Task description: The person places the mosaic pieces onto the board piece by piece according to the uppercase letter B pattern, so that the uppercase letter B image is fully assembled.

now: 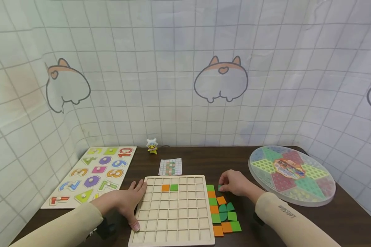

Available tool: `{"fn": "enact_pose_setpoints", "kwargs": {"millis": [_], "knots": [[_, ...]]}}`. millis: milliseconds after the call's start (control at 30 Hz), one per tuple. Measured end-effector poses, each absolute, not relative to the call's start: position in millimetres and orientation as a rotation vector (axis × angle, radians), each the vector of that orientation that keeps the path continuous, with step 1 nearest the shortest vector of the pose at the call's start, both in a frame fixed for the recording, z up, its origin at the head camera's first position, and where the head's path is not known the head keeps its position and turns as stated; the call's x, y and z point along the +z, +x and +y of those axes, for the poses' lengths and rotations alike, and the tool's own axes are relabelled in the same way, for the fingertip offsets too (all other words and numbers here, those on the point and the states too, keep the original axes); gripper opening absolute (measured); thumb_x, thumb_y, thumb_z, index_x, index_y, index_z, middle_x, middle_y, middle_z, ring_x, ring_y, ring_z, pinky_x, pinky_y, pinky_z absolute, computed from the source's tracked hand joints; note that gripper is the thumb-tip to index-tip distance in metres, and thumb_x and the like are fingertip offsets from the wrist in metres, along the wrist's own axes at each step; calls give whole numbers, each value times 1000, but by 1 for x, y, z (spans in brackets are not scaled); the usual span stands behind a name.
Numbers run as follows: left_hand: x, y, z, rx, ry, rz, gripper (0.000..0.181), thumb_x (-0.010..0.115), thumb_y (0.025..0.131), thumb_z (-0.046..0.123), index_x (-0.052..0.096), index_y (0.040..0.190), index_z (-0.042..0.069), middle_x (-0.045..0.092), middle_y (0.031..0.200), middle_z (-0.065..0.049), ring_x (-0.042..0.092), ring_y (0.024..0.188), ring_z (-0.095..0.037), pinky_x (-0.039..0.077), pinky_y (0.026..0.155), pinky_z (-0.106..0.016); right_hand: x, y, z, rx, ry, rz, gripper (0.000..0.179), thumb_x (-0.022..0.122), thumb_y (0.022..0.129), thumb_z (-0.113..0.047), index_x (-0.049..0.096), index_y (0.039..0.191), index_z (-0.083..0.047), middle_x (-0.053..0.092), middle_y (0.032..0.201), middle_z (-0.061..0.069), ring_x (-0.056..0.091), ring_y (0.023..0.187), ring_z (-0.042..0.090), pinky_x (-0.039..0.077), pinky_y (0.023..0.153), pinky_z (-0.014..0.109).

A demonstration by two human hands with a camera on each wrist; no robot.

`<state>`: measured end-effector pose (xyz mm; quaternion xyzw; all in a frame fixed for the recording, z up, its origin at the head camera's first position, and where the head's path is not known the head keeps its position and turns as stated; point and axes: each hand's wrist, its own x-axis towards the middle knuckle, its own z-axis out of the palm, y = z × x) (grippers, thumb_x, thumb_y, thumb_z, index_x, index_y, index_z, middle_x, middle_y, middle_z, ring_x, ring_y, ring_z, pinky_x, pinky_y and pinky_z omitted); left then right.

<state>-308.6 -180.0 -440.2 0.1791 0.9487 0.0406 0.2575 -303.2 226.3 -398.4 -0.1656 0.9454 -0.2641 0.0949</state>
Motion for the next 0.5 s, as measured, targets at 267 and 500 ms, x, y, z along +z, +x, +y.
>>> {"fn": "enact_pose_setpoints", "kwargs": {"millis": [267,500], "knots": [[-442,-310,-180,105,485,2585,167,84,38,84,7,164,7,3,172,-20,3,157,-48,21,123,-62,-398,-304,227,-754,-559,2787,13,76,92,-8,63,95,-7,64,88,1,57,79,14,52,73,34],[-442,-309,-178,94,470,2579,167,85,37,84,7,164,7,2,173,-19,2,157,-48,21,123,-62,-398,-304,229,-918,-608,2715,12,74,93,-8,62,96,-6,62,86,2,54,76,17,48,70,32]]}}
